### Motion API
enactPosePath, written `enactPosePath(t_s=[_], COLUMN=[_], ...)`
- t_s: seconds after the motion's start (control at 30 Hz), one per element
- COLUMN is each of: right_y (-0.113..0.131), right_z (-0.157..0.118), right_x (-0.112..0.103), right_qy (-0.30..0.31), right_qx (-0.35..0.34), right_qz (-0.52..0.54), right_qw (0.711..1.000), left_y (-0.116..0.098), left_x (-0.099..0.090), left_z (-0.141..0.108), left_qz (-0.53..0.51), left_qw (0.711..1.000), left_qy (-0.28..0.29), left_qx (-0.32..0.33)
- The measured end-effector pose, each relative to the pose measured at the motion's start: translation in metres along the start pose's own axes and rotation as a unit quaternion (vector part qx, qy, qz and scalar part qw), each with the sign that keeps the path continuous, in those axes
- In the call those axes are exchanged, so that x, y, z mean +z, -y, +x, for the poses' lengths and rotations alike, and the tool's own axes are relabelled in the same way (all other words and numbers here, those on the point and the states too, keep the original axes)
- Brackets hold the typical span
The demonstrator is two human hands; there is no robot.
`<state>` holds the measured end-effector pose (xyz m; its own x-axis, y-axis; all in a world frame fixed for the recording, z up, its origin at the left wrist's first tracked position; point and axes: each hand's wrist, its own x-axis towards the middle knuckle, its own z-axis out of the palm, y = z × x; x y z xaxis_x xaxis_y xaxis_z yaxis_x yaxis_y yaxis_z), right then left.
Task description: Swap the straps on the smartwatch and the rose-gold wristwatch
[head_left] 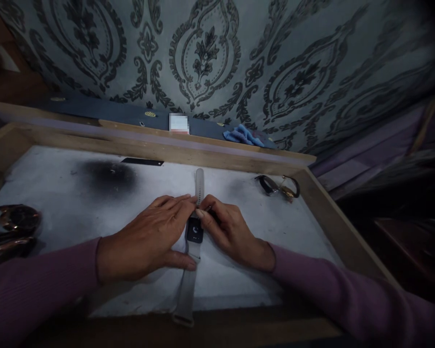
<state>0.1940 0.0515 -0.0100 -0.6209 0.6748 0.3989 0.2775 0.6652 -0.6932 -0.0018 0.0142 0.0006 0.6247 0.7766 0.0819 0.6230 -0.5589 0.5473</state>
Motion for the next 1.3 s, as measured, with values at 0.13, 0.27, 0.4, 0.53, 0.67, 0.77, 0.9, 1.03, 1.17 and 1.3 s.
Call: enactPosePath(t_s=[0.13, 0.27, 0.4, 0.53, 0.67, 0.77, 0.9, 1.03, 1.17, 1.3], right_y=[0.000, 0.000, 0.000, -0.001, -0.003, -0.005, -0.007, -0.008, -0.010, -0.010], right_z=[0.001, 0.001, 0.001, 0.000, -0.001, -0.001, 0.003, 0.009, 0.016, 0.019], right_x=[-0.001, -0.001, -0.001, 0.000, 0.000, -0.001, -0.007, -0.016, -0.025, -0.028], right_qy=[0.004, 0.002, -0.003, -0.006, -0.033, -0.062, -0.049, 0.053, 0.104, 0.117], right_qx=[-0.013, -0.022, -0.012, 0.025, 0.070, 0.071, 0.073, 0.079, 0.094, 0.092], right_qz=[-0.001, -0.010, -0.004, 0.031, 0.089, 0.087, 0.117, 0.134, 0.126, 0.076], right_qw=[1.000, 1.000, 1.000, 0.999, 0.993, 0.992, 0.989, 0.986, 0.982, 0.986], left_y=[-0.001, -0.002, -0.002, -0.001, 0.001, 0.002, 0.002, 0.002, -0.003, -0.018], left_x=[-0.002, -0.004, -0.005, -0.005, -0.004, -0.005, -0.007, -0.008, -0.012, -0.020], left_z=[0.001, 0.001, 0.001, 0.000, -0.001, -0.002, -0.003, -0.003, -0.003, -0.002], left_qz=[-0.005, 0.006, 0.000, -0.015, -0.005, 0.001, -0.007, -0.013, 0.028, 0.066], left_qw=[1.000, 1.000, 1.000, 1.000, 1.000, 1.000, 1.000, 0.999, 0.998, 0.996], left_qy=[0.003, 0.019, 0.018, 0.016, 0.015, 0.012, 0.011, 0.004, 0.020, 0.050], left_qx=[0.002, -0.002, -0.003, -0.003, 0.011, 0.014, 0.020, 0.039, 0.047, 0.027])
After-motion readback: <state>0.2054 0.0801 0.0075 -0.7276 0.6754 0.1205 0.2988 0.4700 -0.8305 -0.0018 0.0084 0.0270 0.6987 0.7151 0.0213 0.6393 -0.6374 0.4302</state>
